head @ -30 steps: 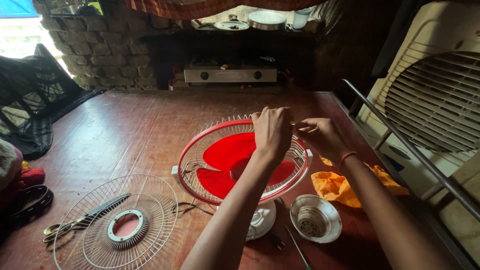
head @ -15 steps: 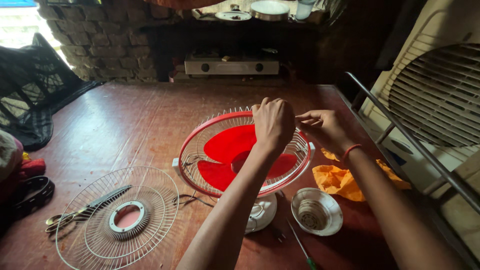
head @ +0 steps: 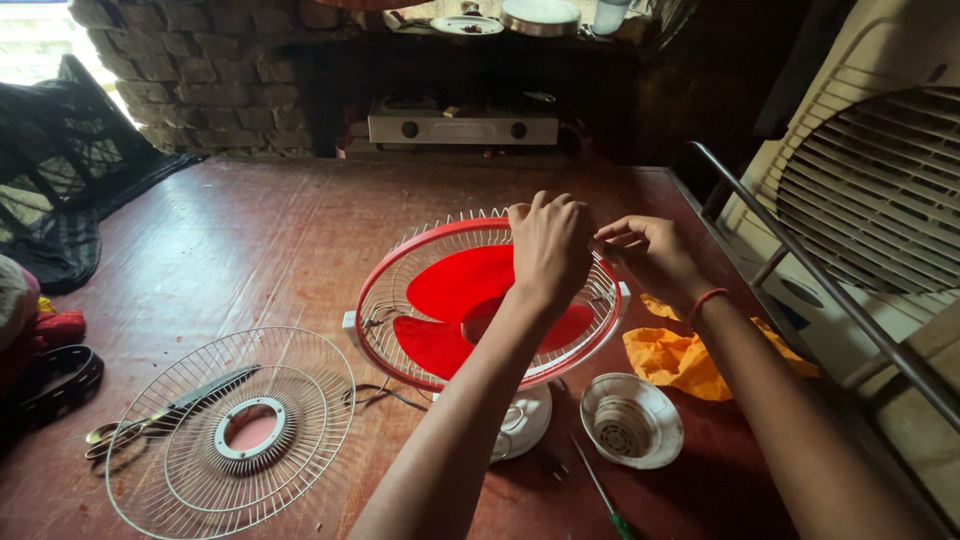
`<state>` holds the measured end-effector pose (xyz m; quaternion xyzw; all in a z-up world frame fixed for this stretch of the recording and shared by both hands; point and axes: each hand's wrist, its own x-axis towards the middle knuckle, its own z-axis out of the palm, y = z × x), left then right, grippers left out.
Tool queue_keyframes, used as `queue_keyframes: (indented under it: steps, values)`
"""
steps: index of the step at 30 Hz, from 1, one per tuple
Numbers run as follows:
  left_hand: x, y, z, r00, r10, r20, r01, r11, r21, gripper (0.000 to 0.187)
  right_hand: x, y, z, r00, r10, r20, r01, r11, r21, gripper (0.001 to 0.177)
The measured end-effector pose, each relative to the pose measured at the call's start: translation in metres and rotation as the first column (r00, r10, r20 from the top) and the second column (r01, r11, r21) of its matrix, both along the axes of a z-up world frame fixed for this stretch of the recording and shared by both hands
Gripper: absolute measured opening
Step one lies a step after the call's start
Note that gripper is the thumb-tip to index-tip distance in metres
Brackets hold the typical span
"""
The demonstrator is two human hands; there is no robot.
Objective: The person assembles a red-blade electric fan by attaching the front wire cage and securing it with a red plastic ring. They align the ring with the cage and fan blades, then tighten the ring to lock the cage in place.
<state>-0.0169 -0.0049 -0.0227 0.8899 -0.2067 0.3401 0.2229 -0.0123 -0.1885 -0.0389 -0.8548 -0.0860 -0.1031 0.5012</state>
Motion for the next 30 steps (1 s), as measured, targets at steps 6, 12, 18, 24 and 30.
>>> queue_keyframes:
  steps: [6, 12, 18, 24, 30]
  values:
    - [0.006, 0.002, 0.009, 0.996, -0.058, -0.074, 0.049, 0.992, -0.114, 0.028, 0.006, -0.002, -0.001, 0.994, 0.102, 0.039, -0.104, 0.993, 0.060, 0.035]
    - [-0.002, 0.000, 0.012, 0.996, 0.015, -0.086, -0.023, 0.996, -0.088, 0.012, 0.003, -0.004, -0.001, 0.999, 0.039, -0.009, -0.039, 0.999, 0.005, 0.032]
    - [0.001, -0.001, 0.011, 0.990, -0.080, -0.113, 0.056, 0.979, -0.196, 0.030, 0.009, -0.006, -0.004, 0.992, 0.121, 0.035, -0.123, 0.991, 0.061, 0.035]
    - [-0.001, -0.003, 0.010, 0.990, -0.002, -0.140, -0.009, 0.997, -0.075, 0.011, 0.007, -0.007, -0.004, 0.998, 0.068, -0.006, -0.068, 0.997, 0.032, 0.032]
    - [0.000, 0.001, 0.012, 0.985, -0.111, -0.135, 0.087, 0.981, -0.176, 0.038, 0.005, -0.003, -0.002, 0.991, 0.131, 0.026, -0.133, 0.989, 0.070, 0.032]
